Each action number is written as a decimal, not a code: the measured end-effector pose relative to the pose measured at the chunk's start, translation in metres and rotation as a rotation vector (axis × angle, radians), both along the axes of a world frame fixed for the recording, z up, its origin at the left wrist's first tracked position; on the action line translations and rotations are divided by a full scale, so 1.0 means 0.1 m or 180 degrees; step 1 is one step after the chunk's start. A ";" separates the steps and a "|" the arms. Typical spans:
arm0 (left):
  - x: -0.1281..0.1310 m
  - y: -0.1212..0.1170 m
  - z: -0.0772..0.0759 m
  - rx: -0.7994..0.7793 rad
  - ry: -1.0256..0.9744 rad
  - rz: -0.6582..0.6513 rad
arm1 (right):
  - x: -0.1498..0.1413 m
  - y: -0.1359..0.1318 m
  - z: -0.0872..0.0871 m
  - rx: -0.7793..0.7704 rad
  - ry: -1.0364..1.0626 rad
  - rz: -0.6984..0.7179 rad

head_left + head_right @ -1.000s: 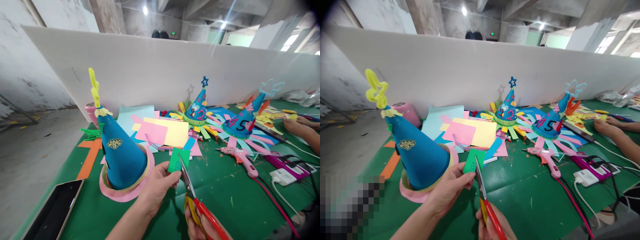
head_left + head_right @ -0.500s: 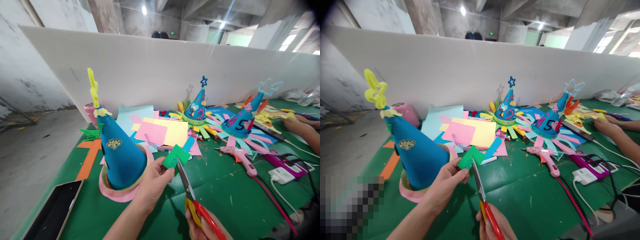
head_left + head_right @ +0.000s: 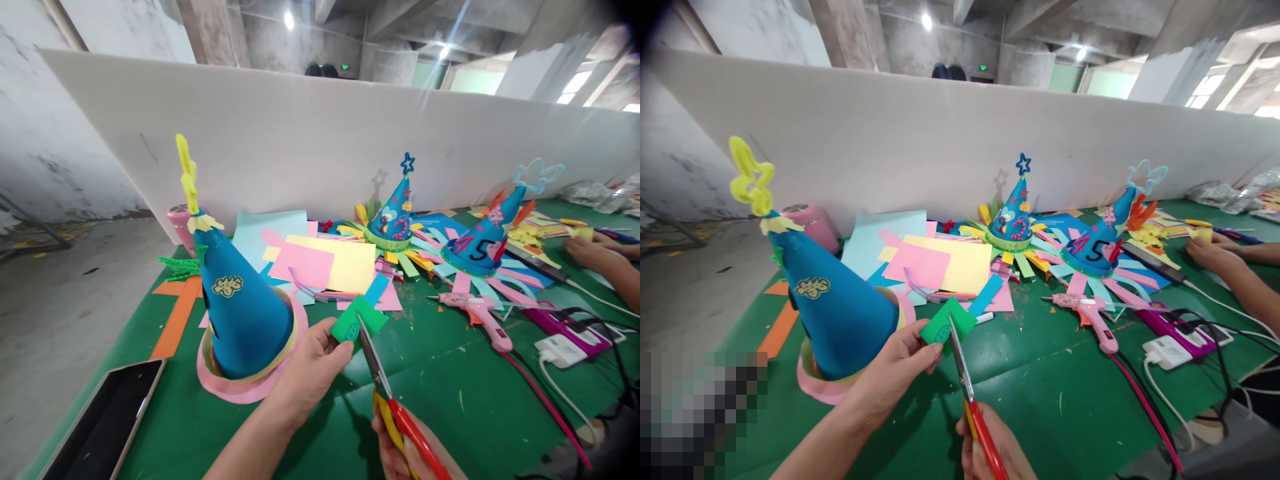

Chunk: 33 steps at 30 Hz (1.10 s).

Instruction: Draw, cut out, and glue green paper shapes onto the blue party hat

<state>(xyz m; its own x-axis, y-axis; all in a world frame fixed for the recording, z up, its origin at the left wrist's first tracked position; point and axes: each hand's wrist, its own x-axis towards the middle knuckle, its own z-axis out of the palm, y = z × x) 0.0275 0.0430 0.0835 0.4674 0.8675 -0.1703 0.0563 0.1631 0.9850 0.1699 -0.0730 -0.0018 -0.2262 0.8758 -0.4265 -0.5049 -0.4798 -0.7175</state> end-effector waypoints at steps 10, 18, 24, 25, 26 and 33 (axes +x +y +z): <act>0.04 -0.04 -0.01 -0.0066 -0.0132 0.0036 | 0.05 0.17 -0.09 -0.0339 0.0475 0.0535; 0.09 -0.08 -0.05 -0.0199 -0.0189 0.0193 | -0.06 0.21 0.10 -0.0763 0.0747 0.0137; 0.09 -0.09 -0.07 -0.0235 -0.0269 0.0251 | -0.08 0.24 0.10 -0.0982 0.0613 0.0054; 0.09 -0.09 -0.07 -0.0241 -0.0281 0.0266 | -0.07 0.24 0.09 -0.0922 0.0613 0.0119; 0.09 -0.09 -0.07 -0.0248 -0.0291 0.0287 | -0.06 0.23 0.07 -0.0869 0.0614 0.0182; 0.10 -0.10 -0.04 -0.0308 -0.0344 0.0268 | -0.05 0.17 -0.05 -0.0167 0.0333 0.0148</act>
<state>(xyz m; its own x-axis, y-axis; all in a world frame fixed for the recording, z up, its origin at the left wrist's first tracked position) 0.0373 0.0330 0.0791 0.4140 0.8863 -0.2075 -0.0671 0.2571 0.9641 0.1649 -0.0558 -0.0067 -0.3117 0.8403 -0.4435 -0.5520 -0.5401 -0.6353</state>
